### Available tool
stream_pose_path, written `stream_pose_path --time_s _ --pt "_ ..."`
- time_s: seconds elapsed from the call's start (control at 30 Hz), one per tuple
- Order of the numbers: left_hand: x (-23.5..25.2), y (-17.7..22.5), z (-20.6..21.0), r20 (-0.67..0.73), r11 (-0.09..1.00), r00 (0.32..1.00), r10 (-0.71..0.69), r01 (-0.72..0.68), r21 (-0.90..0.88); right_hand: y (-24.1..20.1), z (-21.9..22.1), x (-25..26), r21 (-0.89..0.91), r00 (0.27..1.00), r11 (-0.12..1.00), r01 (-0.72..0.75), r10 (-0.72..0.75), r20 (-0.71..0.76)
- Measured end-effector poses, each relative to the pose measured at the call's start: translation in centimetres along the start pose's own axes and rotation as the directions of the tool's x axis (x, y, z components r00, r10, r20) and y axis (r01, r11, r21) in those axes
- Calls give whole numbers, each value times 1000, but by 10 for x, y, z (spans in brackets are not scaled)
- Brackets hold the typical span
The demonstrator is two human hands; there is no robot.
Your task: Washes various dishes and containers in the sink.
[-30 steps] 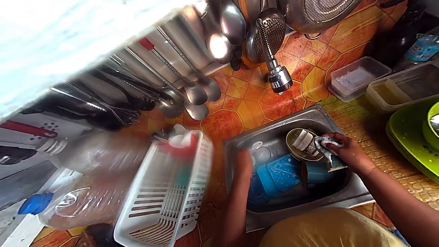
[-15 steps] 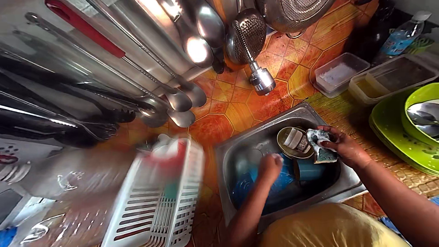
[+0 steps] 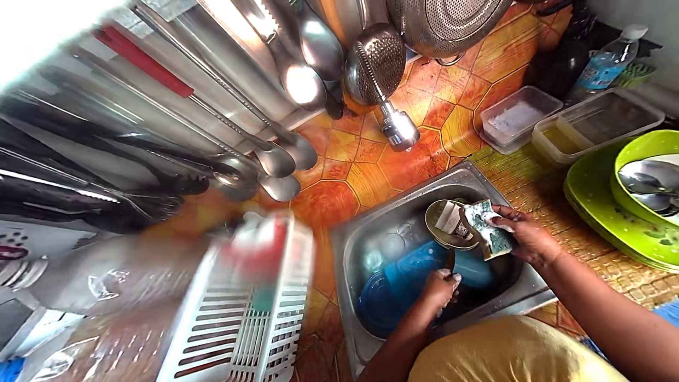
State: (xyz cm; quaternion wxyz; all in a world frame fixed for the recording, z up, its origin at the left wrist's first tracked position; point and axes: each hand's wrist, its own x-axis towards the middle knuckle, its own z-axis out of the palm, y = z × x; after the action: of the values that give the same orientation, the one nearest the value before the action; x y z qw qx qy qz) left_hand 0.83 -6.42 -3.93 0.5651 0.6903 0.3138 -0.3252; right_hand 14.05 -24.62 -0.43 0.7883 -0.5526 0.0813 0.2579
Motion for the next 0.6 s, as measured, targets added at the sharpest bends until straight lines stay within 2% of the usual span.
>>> stream_pose_path --time_s 0.13,0.2,0.23,0.33,0.43,0.5,0.6 --pt "-22 2 -8 -41 960 980 194 -181 213 1 -6 2 -80 993 994 70 -62 98" --pt "-38 7 -10 -66 898 937 343 -306 317 0 -10 3 -133 987 985 109 -92 131" --pt "-43 8 -12 -82 847 895 439 -382 369 -1 -12 4 -159 983 979 131 -107 148" --pt "-46 4 -11 -125 646 693 710 -572 505 -12 -14 2 -278 968 940 200 -146 202" --pt "-45 1 -15 -158 550 566 809 -634 544 -29 -12 -3 -456 936 826 331 -226 270" --pt "-41 -1 -19 -178 482 466 867 -690 540 -38 -10 -9 -522 866 698 490 -319 386" --pt "-37 0 -22 -221 428 368 903 -736 524 -47 1 -22 -560 746 495 665 -408 526"
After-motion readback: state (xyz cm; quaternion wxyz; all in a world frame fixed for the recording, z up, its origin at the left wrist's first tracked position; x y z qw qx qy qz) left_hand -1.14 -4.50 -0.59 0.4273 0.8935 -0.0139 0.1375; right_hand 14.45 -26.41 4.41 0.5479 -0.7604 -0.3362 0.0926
